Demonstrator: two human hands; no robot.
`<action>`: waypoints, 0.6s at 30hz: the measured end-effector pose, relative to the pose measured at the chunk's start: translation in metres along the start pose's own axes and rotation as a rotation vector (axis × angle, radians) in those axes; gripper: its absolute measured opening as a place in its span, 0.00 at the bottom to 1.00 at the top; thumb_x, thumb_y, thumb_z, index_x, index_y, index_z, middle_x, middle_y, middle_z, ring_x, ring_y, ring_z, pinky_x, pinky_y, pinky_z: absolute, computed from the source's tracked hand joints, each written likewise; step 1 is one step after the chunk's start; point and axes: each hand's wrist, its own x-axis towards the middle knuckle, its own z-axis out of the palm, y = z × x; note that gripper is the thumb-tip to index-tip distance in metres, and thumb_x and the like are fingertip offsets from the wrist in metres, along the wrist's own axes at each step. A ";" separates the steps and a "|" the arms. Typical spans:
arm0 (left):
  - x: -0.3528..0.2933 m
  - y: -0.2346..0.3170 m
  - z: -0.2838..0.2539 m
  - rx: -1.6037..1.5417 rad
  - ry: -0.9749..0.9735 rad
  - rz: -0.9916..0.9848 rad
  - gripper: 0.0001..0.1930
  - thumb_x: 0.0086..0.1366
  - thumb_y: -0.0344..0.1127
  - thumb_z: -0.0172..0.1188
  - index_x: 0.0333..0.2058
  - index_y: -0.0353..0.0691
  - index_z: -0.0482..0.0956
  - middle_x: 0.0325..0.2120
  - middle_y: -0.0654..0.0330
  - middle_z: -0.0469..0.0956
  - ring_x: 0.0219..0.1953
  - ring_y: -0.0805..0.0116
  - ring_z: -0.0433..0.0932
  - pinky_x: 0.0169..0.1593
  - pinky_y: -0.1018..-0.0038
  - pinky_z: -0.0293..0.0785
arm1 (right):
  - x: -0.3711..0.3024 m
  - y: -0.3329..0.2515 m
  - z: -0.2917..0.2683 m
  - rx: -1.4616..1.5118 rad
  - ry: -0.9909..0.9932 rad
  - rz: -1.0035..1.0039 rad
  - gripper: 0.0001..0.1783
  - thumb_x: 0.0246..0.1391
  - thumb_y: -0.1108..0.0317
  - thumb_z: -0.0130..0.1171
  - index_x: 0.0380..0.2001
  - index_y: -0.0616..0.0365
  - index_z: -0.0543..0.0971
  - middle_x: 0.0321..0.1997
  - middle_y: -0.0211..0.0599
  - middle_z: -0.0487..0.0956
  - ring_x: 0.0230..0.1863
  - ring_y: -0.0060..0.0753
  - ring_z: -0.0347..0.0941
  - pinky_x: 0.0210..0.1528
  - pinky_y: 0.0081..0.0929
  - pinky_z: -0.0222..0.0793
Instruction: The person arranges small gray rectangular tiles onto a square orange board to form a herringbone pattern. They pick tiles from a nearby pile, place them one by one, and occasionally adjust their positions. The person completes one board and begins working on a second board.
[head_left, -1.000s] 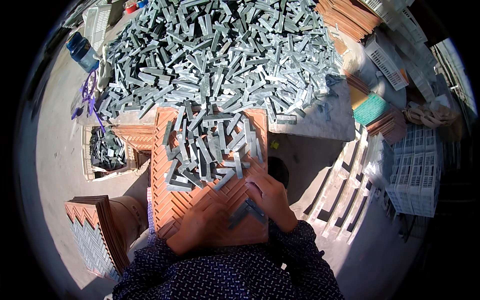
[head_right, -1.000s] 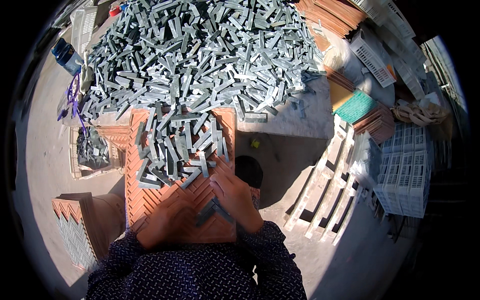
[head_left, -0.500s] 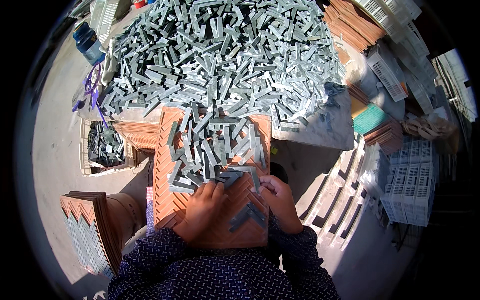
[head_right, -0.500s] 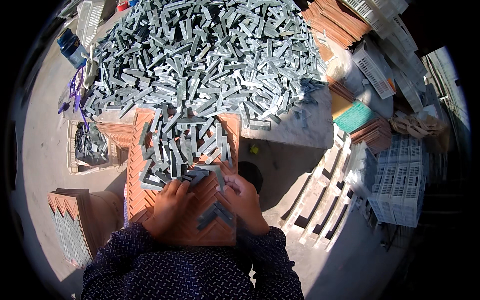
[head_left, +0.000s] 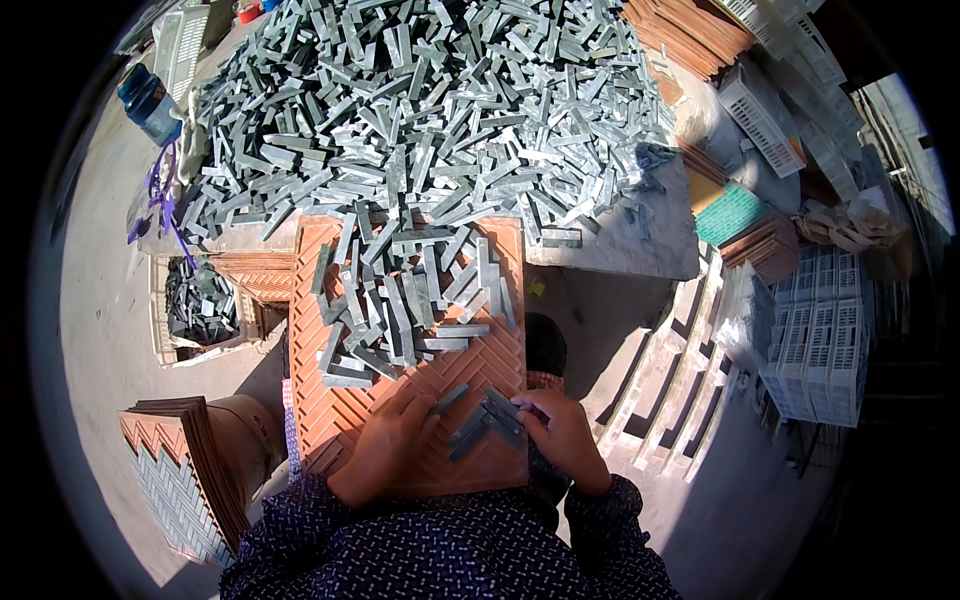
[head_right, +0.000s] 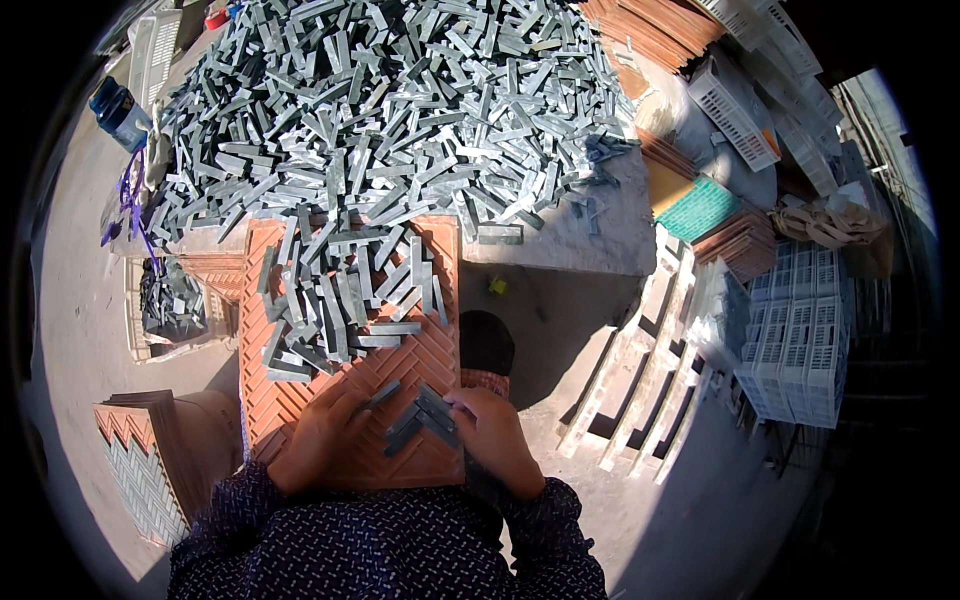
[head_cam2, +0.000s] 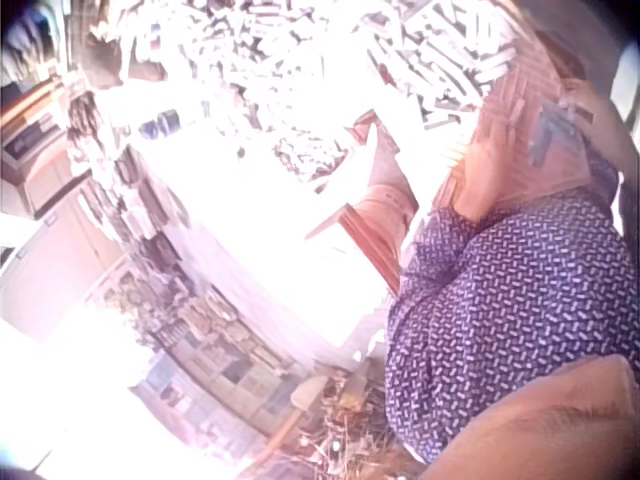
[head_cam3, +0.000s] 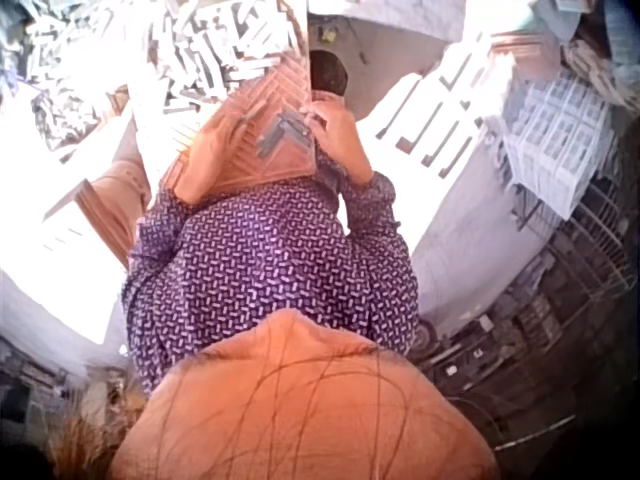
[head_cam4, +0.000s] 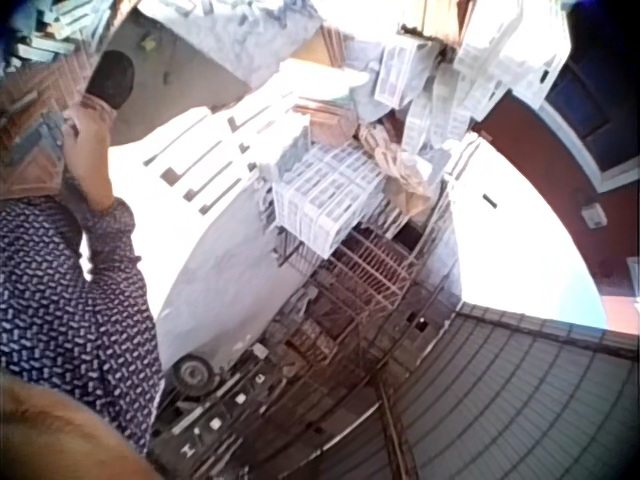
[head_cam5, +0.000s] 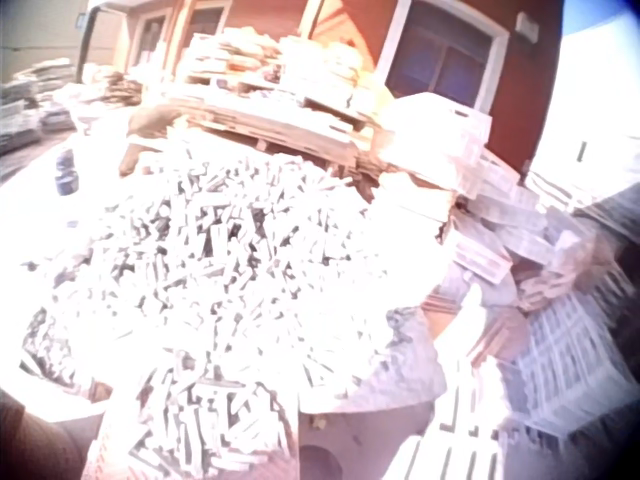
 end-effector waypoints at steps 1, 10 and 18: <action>-0.003 0.002 0.000 -0.005 -0.027 -0.028 0.11 0.57 0.31 0.57 0.39 0.39 0.72 0.34 0.54 0.73 0.33 0.53 0.76 0.32 0.63 0.75 | -0.002 0.003 0.001 -0.049 0.028 -0.053 0.13 0.47 0.77 0.59 0.40 0.63 0.77 0.35 0.43 0.77 0.33 0.39 0.76 0.37 0.27 0.72; -0.005 0.004 0.007 0.073 0.069 0.086 0.12 0.58 0.31 0.57 0.41 0.38 0.72 0.36 0.54 0.72 0.33 0.54 0.76 0.31 0.64 0.75 | -0.009 -0.011 0.012 -0.152 0.109 -0.052 0.14 0.45 0.77 0.62 0.38 0.60 0.79 0.34 0.43 0.76 0.34 0.44 0.76 0.37 0.30 0.72; -0.005 0.004 0.005 -0.009 0.004 -0.033 0.09 0.57 0.28 0.57 0.37 0.34 0.75 0.31 0.54 0.75 0.31 0.55 0.77 0.30 0.69 0.74 | 0.005 -0.007 0.019 -0.134 0.141 -0.175 0.14 0.45 0.77 0.62 0.39 0.61 0.79 0.36 0.43 0.77 0.36 0.43 0.76 0.39 0.29 0.73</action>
